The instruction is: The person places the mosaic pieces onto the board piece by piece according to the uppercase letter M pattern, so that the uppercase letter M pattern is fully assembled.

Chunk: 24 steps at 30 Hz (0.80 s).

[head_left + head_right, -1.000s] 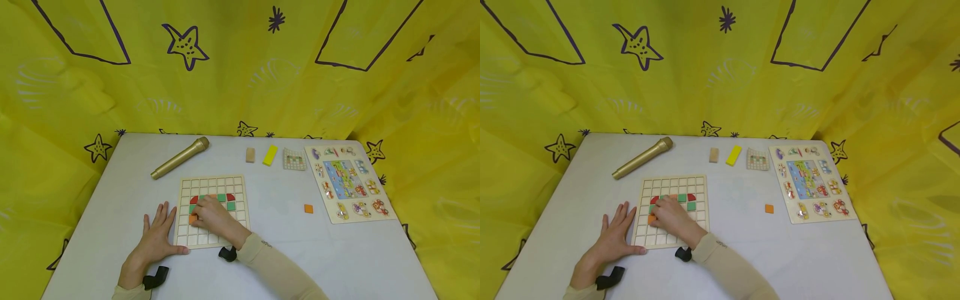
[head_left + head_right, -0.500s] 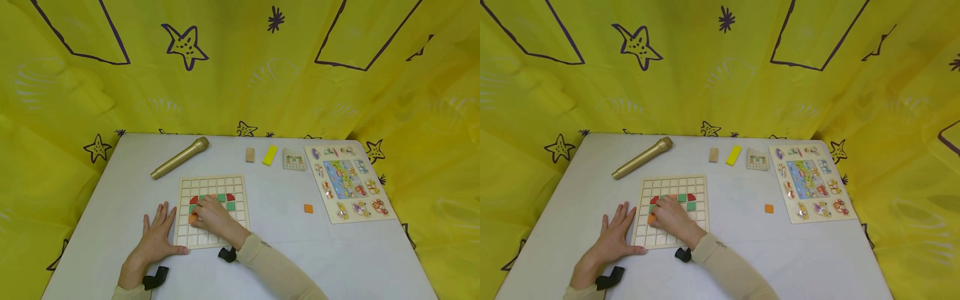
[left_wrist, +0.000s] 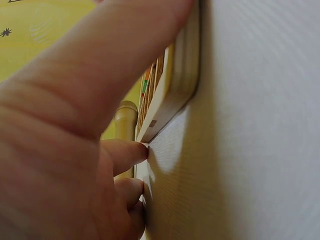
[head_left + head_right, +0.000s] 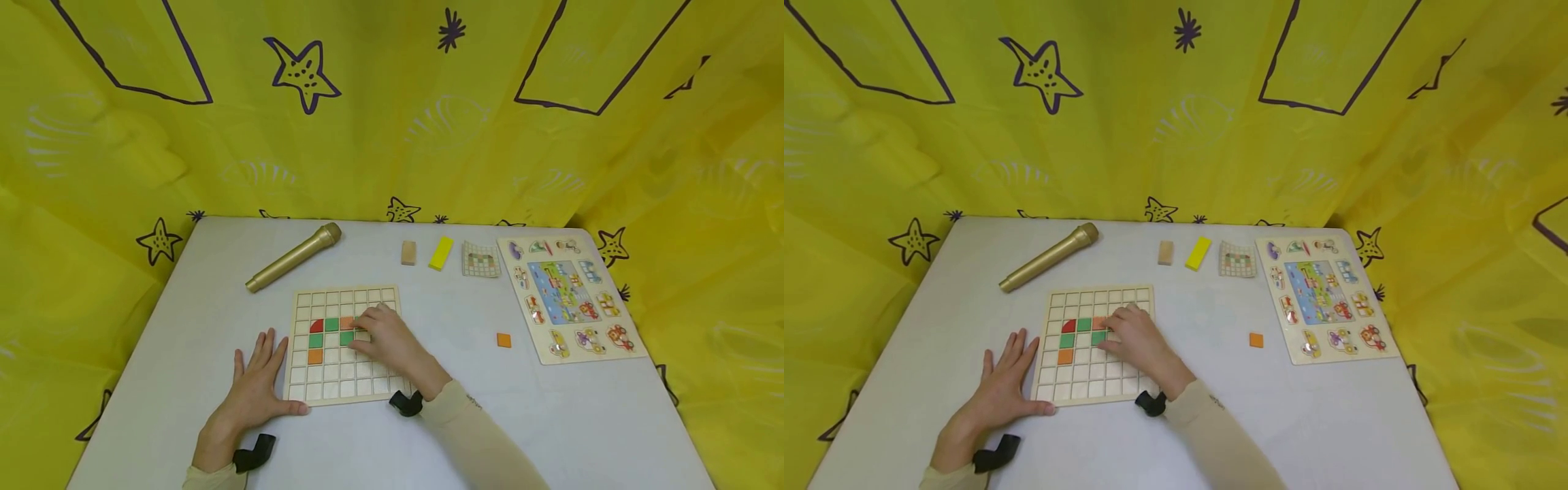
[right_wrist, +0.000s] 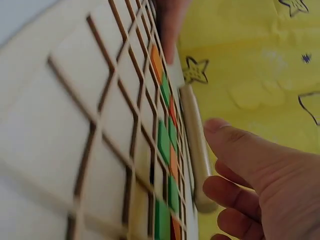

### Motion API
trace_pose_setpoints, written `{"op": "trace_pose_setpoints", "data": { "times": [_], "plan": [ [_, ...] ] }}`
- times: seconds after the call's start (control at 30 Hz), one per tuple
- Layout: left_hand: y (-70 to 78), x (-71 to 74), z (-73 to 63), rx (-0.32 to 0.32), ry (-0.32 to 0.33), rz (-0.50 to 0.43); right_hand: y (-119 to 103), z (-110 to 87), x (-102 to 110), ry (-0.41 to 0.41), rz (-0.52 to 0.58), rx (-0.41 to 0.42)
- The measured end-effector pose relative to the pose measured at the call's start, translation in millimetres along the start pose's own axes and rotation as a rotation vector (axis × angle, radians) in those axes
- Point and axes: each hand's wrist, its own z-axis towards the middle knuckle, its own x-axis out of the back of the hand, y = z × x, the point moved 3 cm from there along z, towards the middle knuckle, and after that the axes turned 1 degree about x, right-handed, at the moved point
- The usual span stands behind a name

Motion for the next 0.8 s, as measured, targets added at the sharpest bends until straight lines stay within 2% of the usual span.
{"op": "trace_pose_setpoints", "data": {
  "times": [0.13, 0.33, 0.5, 0.63, 0.8],
  "plan": [
    [0.6, 0.2, 0.2, -0.002, -0.002, -0.004, 26.1, -18.7, 17.2, 0.052, 0.051, -0.055],
    [1.5, 1.1, -0.2, -0.003, -0.001, 0.001, 65.9, -52.6, 42.7, 0.112, 0.047, -0.152],
    [2.0, 2.2, -0.7, -0.013, 0.006, 0.013, 97.6, -84.2, 61.8, 0.157, 0.061, -0.270],
    [2.9, 3.1, -1.1, -0.019, 0.013, 0.012, 117.8, -108.6, 75.3, 0.178, 0.073, -0.370],
    [3.1, 2.1, -0.8, -0.006, -0.002, 0.009, 135.9, -136.2, 86.8, 0.196, 0.053, -0.424]
  ]
}}
